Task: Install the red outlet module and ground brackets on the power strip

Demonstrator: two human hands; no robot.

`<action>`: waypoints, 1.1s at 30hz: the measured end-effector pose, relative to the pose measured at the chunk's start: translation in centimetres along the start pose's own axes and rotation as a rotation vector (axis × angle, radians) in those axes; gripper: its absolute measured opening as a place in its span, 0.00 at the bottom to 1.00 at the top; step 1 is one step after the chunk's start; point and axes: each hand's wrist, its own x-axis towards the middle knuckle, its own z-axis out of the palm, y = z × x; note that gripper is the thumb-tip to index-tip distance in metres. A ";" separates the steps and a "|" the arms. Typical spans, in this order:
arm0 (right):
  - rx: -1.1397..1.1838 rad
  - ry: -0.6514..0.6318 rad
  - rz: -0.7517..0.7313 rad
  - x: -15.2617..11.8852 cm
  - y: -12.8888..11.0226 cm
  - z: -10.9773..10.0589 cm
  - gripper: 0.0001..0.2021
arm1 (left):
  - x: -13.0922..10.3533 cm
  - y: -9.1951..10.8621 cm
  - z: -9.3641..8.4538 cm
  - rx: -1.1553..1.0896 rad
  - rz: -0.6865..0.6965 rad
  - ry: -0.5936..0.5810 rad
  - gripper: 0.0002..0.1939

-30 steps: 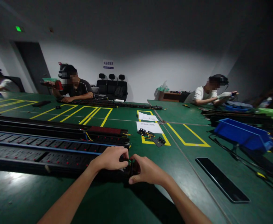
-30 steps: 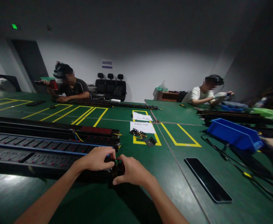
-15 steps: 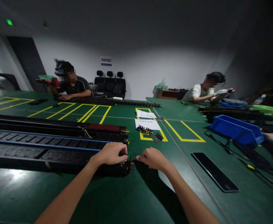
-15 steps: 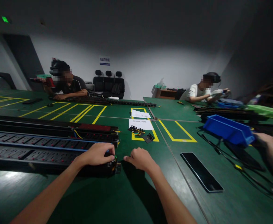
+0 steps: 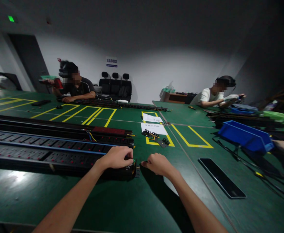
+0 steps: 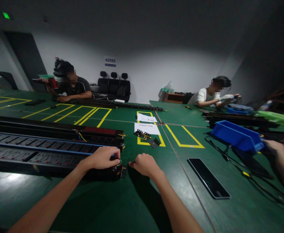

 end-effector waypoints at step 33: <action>-0.045 0.001 -0.019 -0.1 0.1 0.1 0.23 | 0.9 -3.2 -0.5 -0.367 -0.157 0.379 0.12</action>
